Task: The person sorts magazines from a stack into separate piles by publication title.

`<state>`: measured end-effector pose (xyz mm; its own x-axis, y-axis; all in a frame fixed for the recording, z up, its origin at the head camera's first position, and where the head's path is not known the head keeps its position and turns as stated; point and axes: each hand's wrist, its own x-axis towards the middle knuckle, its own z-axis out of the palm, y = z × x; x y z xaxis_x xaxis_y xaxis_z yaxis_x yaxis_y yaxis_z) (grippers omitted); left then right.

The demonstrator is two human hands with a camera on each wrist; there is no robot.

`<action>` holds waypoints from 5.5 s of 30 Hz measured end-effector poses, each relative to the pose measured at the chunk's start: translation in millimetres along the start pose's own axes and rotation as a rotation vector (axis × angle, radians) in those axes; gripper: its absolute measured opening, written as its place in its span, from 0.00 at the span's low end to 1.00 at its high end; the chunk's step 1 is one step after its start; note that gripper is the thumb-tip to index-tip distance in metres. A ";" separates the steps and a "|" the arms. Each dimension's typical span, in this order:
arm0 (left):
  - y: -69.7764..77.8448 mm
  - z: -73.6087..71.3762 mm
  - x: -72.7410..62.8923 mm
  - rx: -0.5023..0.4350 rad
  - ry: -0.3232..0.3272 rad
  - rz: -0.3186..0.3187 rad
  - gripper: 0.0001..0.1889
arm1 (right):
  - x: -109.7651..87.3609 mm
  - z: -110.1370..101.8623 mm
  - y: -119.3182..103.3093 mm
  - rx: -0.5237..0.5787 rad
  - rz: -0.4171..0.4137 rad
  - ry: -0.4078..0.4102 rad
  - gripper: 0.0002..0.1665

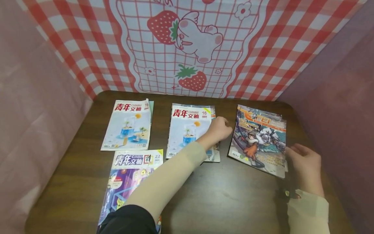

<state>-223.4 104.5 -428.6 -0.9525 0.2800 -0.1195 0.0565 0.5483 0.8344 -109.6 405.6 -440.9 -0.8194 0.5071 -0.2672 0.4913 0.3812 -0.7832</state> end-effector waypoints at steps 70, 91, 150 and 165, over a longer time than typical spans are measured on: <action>-106.5 -137.0 -119.8 -0.349 0.462 -0.016 0.28 | -57.9 121.1 -93.9 0.248 -0.544 -0.338 0.37; -113.3 -138.6 -125.7 -0.336 0.463 -0.026 0.28 | -61.8 139.9 -94.0 0.254 -0.527 -0.375 0.36; -119.1 -143.8 -70.4 0.055 0.160 -0.298 0.28 | -39.1 193.1 -116.8 -0.123 -0.416 -0.449 0.32; -111.4 -147.2 -70.7 0.072 0.032 -0.419 0.24 | -38.4 201.1 -116.7 -0.204 -0.390 -0.447 0.30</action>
<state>-206.4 -92.3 -433.8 -0.9064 -0.0029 -0.4224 -0.3178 0.6632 0.6776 -194.8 186.2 -452.1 -0.9724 -0.0543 -0.2268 0.1416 0.6352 -0.7592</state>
